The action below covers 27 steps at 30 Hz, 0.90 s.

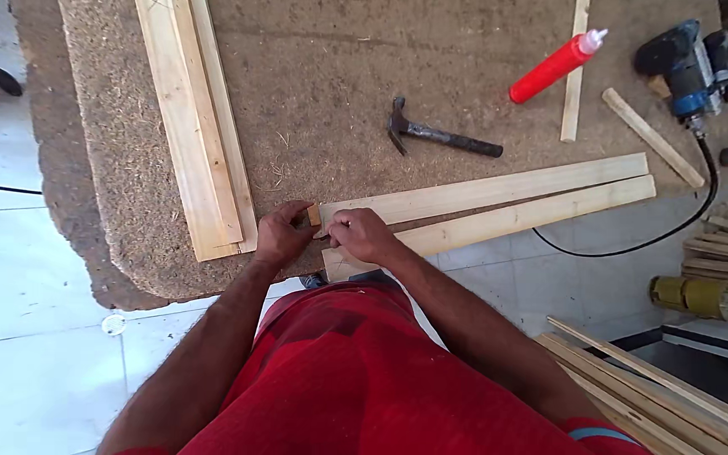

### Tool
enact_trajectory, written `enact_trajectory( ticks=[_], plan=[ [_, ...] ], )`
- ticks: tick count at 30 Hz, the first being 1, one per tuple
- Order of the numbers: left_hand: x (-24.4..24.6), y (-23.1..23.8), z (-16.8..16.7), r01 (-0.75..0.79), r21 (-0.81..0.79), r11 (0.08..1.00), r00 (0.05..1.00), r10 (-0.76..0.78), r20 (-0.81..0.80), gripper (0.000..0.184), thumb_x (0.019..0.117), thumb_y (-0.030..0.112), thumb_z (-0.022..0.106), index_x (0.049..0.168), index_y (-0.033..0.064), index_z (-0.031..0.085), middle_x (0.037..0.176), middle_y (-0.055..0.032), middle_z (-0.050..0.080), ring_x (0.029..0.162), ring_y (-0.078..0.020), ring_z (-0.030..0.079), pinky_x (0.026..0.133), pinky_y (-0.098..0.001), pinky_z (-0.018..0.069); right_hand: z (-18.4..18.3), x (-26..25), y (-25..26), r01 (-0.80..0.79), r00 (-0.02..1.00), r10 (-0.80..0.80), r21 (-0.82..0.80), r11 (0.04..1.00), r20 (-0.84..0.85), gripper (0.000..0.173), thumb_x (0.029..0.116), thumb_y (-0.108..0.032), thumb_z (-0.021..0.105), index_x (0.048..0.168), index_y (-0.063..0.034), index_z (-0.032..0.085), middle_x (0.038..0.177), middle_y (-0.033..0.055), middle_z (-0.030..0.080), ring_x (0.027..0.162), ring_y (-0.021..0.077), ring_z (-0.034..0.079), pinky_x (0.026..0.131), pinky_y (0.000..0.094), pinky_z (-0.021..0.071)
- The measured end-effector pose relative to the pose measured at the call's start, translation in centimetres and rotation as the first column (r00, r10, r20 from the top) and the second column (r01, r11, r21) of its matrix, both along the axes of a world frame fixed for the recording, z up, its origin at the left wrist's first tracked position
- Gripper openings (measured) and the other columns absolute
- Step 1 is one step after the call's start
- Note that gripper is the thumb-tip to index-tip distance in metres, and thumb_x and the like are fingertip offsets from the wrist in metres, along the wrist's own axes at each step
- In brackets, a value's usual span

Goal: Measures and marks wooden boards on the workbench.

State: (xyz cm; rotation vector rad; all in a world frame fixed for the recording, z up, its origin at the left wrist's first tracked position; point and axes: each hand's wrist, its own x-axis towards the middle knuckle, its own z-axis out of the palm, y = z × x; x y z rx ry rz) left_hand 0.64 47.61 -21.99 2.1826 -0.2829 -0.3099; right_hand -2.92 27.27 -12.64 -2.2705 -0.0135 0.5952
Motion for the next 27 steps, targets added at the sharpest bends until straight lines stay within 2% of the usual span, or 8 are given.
enact_trajectory(
  ticks=[3,6,8,11,13,15,18,27],
  plan=[
    [-0.2,-0.1,0.1,-0.008,-0.013,1.000,1.000,0.008,-0.028,0.048,0.0812,0.023,0.087,0.126,0.0169,0.072,0.121,-0.0058,0.072,0.101,-0.0183,0.071,0.093,-0.0456,0.0582,-0.1,-1.9,-1.1,0.102,0.979,-0.095,-0.030,0.994,0.181,0.028,0.1041,-0.024,0.049,0.110,-0.0142,0.075,0.088,0.0023,0.075,0.081,0.0178,0.072,0.074,0.0474,0.0591],
    [-1.9,0.3,1.1,-0.048,-0.094,0.994,0.999,0.047,-0.016,0.051,0.0801,0.022,0.088,0.127,0.0129,0.070,0.122,-0.0081,0.070,0.097,-0.0180,0.070,0.085,-0.0404,0.0603,-1.6,-4.5,-2.8,0.127,0.968,-0.096,-0.122,0.984,0.232,0.038,0.1086,-0.028,0.045,0.137,-0.0121,0.064,0.114,0.0080,0.074,0.104,0.0237,0.071,0.090,0.0496,0.0588],
    [-4.1,0.7,1.7,-0.013,-0.144,0.990,1.000,0.013,-0.001,0.052,0.0786,0.024,0.090,0.125,0.0103,0.071,0.123,-0.0099,0.069,0.095,-0.0190,0.070,0.081,-0.0389,0.0614,-3.0,-6.8,-3.6,0.104,0.974,-0.070,-0.153,0.983,0.214,0.042,0.1093,-0.032,0.044,0.143,-0.0124,0.060,0.125,0.0107,0.070,0.115,0.0265,0.068,0.099,0.0507,0.0551],
    [-7.6,0.9,1.0,0.090,-0.147,0.985,0.996,-0.091,0.000,0.051,0.0778,0.021,0.090,0.124,0.0097,0.072,0.125,-0.0113,0.069,0.100,-0.0203,0.070,0.086,-0.0410,0.0611,-4.5,-9.5,-3.9,0.078,0.980,-0.040,-0.190,0.979,0.195,0.043,0.1078,-0.032,0.048,0.145,-0.0141,0.058,0.135,0.0102,0.065,0.128,0.0264,0.061,0.109,0.0495,0.0487],
    [-8.9,0.6,0.0,0.116,-0.135,0.984,0.993,-0.112,0.033,0.048,0.0787,0.021,0.090,0.122,0.0095,0.073,0.127,-0.0107,0.069,0.109,-0.0200,0.070,0.096,-0.0418,0.0598,-5.2,-10.2,-3.6,0.087,0.974,-0.043,-0.190,0.978,0.225,0.043,0.1066,-0.031,0.051,0.145,-0.0143,0.058,0.141,0.0074,0.064,0.137,0.0241,0.055,0.117,0.0475,0.0421],
    [-9.2,0.2,-0.8,0.135,-0.103,0.985,0.988,-0.126,0.090,0.045,0.0788,0.022,0.089,0.119,0.0104,0.074,0.126,-0.0099,0.071,0.115,-0.0211,0.068,0.101,-0.0434,0.0571,-5.7,-10.5,-3.4,0.102,0.965,-0.050,-0.193,0.976,0.256,0.043,0.1057,-0.032,0.053,0.145,-0.0143,0.059,0.142,0.0060,0.063,0.140,0.0235,0.052,0.119,0.0466,0.0399],
    [-9.3,-0.1,-1.3,0.149,-0.061,0.987,0.981,-0.140,0.131,0.042,0.0804,0.023,0.087,0.119,0.0136,0.075,0.126,-0.0072,0.071,0.116,-0.0199,0.068,0.100,-0.0428,0.0573,-5.9,-10.7,-3.5,0.097,0.964,-0.044,-0.193,0.976,0.263,0.044,0.1058,-0.032,0.052,0.145,-0.0141,0.058,0.144,0.0077,0.062,0.142,0.0246,0.051,0.120,0.0459,0.0392],
    [-9.1,0.0,-1.3,0.172,-0.089,0.981,0.979,-0.160,0.124,0.043,0.0827,0.024,0.085,0.122,0.0106,0.072,0.127,-0.0091,0.070,0.115,-0.0221,0.068,0.099,-0.0439,0.0578,-6.6,-11.2,-3.5,0.086,0.958,-0.030,-0.187,0.979,0.285,0.046,0.1073,-0.036,0.048,0.145,-0.0126,0.057,0.149,0.0079,0.058,0.146,0.0249,0.045,0.122,0.0453,0.0372]
  ],
)
